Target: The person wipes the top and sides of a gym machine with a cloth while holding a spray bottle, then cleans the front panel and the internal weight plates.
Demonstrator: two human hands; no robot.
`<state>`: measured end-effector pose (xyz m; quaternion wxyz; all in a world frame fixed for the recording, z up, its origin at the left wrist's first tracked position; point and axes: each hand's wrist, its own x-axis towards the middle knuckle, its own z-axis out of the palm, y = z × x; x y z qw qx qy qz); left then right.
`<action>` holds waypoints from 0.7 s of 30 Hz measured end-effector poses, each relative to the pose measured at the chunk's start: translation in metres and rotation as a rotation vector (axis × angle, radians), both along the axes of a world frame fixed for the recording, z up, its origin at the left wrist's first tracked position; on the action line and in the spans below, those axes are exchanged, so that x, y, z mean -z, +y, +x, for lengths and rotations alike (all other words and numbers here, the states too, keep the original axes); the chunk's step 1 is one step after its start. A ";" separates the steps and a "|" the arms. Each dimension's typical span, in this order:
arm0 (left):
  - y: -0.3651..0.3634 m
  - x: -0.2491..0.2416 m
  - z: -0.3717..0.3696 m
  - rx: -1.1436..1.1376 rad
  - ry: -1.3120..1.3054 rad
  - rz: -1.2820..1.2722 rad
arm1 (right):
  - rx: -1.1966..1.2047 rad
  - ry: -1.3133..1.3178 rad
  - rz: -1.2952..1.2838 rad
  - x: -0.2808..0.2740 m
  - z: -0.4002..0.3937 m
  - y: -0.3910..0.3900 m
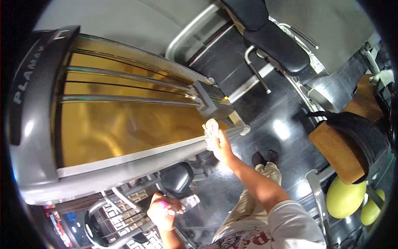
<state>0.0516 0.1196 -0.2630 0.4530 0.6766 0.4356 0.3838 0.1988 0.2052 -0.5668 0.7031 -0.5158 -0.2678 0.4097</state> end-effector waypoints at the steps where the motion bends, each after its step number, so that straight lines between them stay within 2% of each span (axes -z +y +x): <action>1: -0.003 -0.009 -0.002 -0.024 -0.033 -0.002 | 0.074 -0.152 0.029 -0.023 0.001 0.003; 2: -0.005 -0.017 -0.008 -0.028 -0.041 0.011 | 0.149 -0.308 0.059 -0.045 0.004 0.006; 4: -0.009 -0.030 -0.021 -0.037 -0.056 0.027 | 0.154 -0.485 0.252 -0.106 0.013 0.013; 6: -0.013 -0.044 -0.024 -0.064 -0.114 0.034 | 0.168 -0.507 0.418 -0.173 0.023 0.017; 8: -0.015 -0.053 -0.029 -0.069 -0.164 0.068 | 0.241 -0.381 0.590 -0.238 0.019 0.032; 12: -0.018 -0.069 -0.033 -0.062 -0.235 0.094 | 0.131 -0.412 0.705 -0.347 0.026 0.038; 14: -0.016 -0.075 -0.036 -0.045 -0.236 0.132 | 0.130 -0.496 0.659 -0.350 0.024 0.046; 20: -0.017 -0.089 -0.047 -0.055 -0.278 0.169 | 0.043 -0.435 0.468 -0.239 0.023 0.021; 21: -0.018 -0.091 -0.051 -0.062 -0.280 0.173 | 0.050 -0.455 0.463 -0.247 0.022 0.016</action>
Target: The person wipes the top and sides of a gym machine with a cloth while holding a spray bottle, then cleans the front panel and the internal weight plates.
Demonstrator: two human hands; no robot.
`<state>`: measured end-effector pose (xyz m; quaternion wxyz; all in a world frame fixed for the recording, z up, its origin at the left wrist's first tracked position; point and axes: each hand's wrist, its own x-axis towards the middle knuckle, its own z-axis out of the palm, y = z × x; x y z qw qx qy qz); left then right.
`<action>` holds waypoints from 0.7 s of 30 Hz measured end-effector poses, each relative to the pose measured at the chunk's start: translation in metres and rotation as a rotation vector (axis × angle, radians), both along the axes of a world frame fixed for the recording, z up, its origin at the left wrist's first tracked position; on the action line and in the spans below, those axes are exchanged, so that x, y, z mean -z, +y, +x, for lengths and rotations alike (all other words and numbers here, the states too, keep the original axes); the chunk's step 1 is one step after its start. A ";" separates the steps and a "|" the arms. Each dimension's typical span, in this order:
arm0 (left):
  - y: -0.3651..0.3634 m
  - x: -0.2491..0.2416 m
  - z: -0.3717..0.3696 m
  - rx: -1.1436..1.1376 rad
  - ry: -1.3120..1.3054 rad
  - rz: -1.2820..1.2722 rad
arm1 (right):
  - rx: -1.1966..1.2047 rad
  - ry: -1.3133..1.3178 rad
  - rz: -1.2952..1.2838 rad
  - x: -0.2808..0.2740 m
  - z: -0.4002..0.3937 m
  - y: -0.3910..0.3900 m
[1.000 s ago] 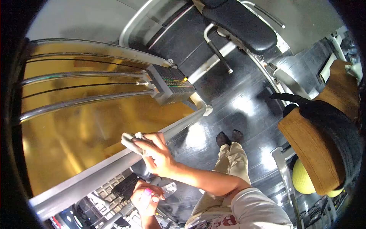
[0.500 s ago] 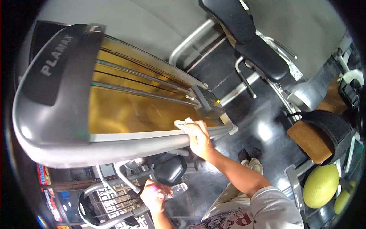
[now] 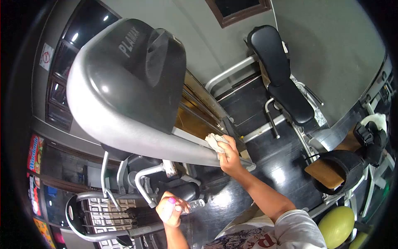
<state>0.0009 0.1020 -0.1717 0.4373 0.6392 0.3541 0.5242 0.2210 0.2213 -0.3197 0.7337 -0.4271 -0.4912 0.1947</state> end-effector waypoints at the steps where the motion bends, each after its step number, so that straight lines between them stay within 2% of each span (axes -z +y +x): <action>1: -0.001 -0.001 -0.004 -0.007 -0.005 0.004 | 0.013 -0.019 -0.002 -0.008 0.001 -0.003; 4: -0.002 -0.008 -0.011 -0.029 -0.011 0.023 | 0.100 -0.071 0.092 -0.069 -0.006 0.006; 7: -0.001 -0.013 -0.016 -0.037 -0.031 0.037 | 0.054 0.008 0.293 -0.150 -0.004 0.019; 10: 0.002 -0.015 -0.019 -0.036 -0.047 0.043 | 0.110 -0.093 0.272 -0.176 -0.002 0.016; 13: 0.008 -0.012 -0.022 -0.027 -0.053 0.043 | 0.151 -0.292 0.214 -0.116 0.003 0.005; 17: 0.016 -0.006 -0.024 0.013 -0.098 0.039 | -0.015 -0.346 -0.090 -0.015 0.015 -0.030; 20: 0.023 -0.010 -0.020 0.056 -0.166 0.051 | -0.011 -0.395 -0.171 0.008 0.012 -0.044; 21: 0.025 -0.013 -0.017 0.068 -0.188 0.057 | 0.006 -0.347 -0.122 -0.004 0.012 -0.042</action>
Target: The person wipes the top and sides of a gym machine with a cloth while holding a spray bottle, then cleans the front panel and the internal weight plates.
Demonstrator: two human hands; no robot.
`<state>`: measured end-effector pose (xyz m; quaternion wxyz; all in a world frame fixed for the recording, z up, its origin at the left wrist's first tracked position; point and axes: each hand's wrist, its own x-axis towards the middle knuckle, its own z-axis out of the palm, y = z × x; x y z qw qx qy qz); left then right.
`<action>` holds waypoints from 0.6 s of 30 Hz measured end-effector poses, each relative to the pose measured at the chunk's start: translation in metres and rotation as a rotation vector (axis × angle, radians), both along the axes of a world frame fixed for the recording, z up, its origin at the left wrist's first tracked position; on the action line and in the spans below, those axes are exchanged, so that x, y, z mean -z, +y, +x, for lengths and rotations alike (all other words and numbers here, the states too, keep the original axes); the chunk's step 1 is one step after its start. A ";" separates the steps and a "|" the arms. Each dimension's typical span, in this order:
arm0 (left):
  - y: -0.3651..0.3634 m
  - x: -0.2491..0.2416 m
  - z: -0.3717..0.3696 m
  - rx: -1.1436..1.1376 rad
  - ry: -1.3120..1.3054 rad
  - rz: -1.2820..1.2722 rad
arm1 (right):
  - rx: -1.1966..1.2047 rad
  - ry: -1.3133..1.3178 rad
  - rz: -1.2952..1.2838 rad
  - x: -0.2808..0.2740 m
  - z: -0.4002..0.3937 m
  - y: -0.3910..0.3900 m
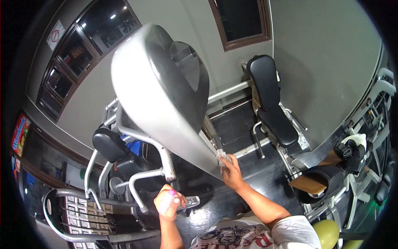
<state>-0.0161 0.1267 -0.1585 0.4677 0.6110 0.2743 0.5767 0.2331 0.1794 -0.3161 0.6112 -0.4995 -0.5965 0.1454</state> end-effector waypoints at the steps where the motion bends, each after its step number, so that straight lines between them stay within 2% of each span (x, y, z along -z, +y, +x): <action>1: -0.002 -0.010 0.004 -0.002 -0.001 -0.035 | 0.009 0.049 0.048 -0.025 -0.004 0.003; 5: 0.004 -0.027 0.008 0.017 -0.025 0.070 | 0.010 0.077 0.401 -0.157 -0.012 0.028; 7: 0.005 -0.036 0.010 0.010 -0.024 0.124 | 0.124 -0.051 0.584 -0.228 -0.010 0.037; 10: 0.004 -0.026 0.000 0.015 -0.033 0.100 | 0.116 -0.068 0.699 -0.301 -0.012 0.047; 13: 0.005 -0.019 -0.011 0.024 -0.068 0.063 | 0.159 -0.162 0.656 -0.290 -0.019 0.047; 15: 0.004 -0.019 -0.020 0.019 -0.090 0.025 | 0.168 -0.164 0.600 -0.233 -0.017 0.047; 18: 0.010 -0.016 -0.033 0.004 -0.100 0.027 | 0.142 -0.127 0.432 -0.115 -0.023 0.034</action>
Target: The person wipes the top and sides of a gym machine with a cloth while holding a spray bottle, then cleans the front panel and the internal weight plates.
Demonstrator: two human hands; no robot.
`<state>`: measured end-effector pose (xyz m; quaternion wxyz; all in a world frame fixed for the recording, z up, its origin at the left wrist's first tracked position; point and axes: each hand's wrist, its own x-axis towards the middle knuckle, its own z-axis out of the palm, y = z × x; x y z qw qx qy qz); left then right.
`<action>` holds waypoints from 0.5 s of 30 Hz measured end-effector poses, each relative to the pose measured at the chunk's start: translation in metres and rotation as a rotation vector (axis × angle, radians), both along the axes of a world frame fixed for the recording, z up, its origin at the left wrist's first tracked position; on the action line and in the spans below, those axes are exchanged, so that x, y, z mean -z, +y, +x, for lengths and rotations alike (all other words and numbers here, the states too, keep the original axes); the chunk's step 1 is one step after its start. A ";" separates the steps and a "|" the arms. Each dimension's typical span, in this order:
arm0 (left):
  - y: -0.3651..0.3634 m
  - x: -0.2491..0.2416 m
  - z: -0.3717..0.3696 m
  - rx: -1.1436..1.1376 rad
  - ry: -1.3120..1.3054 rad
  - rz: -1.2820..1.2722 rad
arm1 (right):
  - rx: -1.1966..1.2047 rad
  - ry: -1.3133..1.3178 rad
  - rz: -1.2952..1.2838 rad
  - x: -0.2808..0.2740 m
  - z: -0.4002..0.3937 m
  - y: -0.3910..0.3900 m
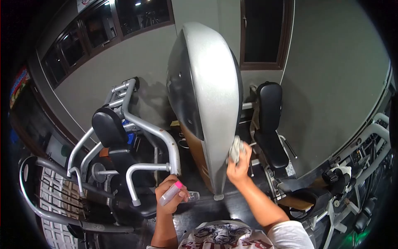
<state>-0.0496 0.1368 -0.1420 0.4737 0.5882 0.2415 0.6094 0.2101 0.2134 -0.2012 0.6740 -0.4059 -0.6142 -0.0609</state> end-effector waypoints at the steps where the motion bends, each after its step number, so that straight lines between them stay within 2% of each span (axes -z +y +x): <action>1: 0.004 0.000 -0.001 0.005 0.002 0.005 | 0.025 -0.030 0.039 0.024 -0.001 -0.002; 2: 0.007 0.001 -0.001 0.008 0.004 0.008 | 0.048 -0.060 0.075 0.036 -0.001 -0.003; 4: 0.011 0.002 -0.002 0.016 0.015 0.008 | 0.063 -0.169 0.188 -0.016 -0.004 0.000; 7: 0.011 -0.008 0.004 0.039 -0.041 0.031 | 0.092 -0.303 0.296 -0.123 -0.004 0.010; 9: 0.012 -0.008 0.004 0.060 -0.053 0.055 | 0.226 -0.429 0.340 -0.209 -0.012 0.017; 12: 0.013 -0.014 0.004 0.068 -0.022 0.102 | 0.229 -0.521 0.245 -0.301 -0.021 0.035; 13: 0.011 -0.015 0.005 0.068 -0.004 0.116 | 0.217 -0.509 0.267 -0.318 -0.023 0.050; 15: 0.010 -0.013 0.005 0.074 0.015 0.133 | 0.161 -0.503 0.136 -0.336 -0.026 0.065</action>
